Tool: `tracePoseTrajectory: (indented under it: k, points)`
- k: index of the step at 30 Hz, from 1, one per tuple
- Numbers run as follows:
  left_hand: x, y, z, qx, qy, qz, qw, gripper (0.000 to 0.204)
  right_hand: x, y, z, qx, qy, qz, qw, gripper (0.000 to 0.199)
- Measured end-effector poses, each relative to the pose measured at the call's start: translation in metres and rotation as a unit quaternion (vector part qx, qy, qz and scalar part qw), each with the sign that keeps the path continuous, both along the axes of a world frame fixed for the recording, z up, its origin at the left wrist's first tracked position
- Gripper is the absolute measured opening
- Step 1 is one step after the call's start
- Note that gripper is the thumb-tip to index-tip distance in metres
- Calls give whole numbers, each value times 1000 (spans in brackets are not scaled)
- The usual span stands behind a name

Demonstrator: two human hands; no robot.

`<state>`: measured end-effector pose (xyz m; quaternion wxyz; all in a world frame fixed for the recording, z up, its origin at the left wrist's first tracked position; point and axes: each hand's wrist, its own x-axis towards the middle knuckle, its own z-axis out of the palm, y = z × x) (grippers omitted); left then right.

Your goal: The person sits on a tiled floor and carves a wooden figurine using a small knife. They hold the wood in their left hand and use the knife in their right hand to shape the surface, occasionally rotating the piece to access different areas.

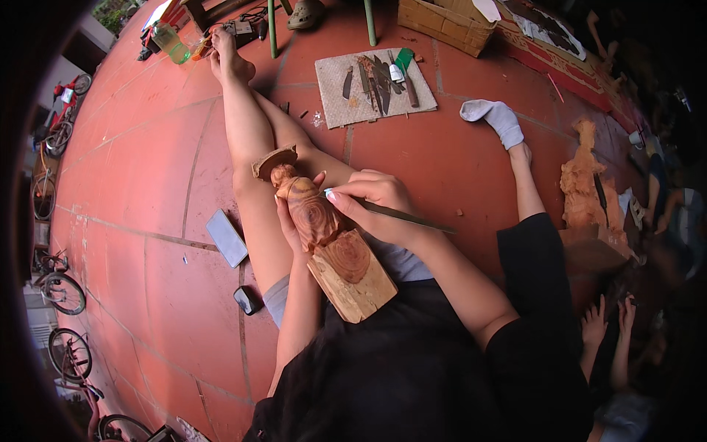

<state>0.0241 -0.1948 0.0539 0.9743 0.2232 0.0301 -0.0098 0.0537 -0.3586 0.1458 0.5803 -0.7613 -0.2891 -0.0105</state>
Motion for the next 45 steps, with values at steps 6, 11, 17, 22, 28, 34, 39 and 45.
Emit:
tracePoseTrajectory:
  k: [6, 11, 17, 22, 28, 34, 39, 45]
  points:
    - [4, -2, -13, -34, 60, 51, 996, 84, -1, 4, -16, -26, -27, 5, 999, 15]
    - [4, 1, -16, -49, 23, -44, 998, 100, 0, -21, -18, -79, -11, 95, 992, 15]
    - [7, -6, -3, -86, 46, 8, 995, 94, 0, -8, -11, -32, -33, 28, 999, 14]
    - [4, 2, -19, -38, 11, -49, 998, 92, -10, -14, -7, -93, -58, 67, 992, 12]
    - [3, 2, -16, -42, 17, -40, 998, 87, -19, 0, -7, -74, -108, 2, 991, 16]
    - [4, 3, -29, -38, 28, -10, 999, 71, -25, -5, 2, -131, -86, 31, 987, 20]
    - [5, 2, -29, -33, 11, -11, 999, 71, -34, 4, -5, -58, -117, -14, 991, 21]
    - [3, 3, -19, -24, 32, -28, 999, 89, -35, 0, 3, -78, -124, -25, 989, 18]
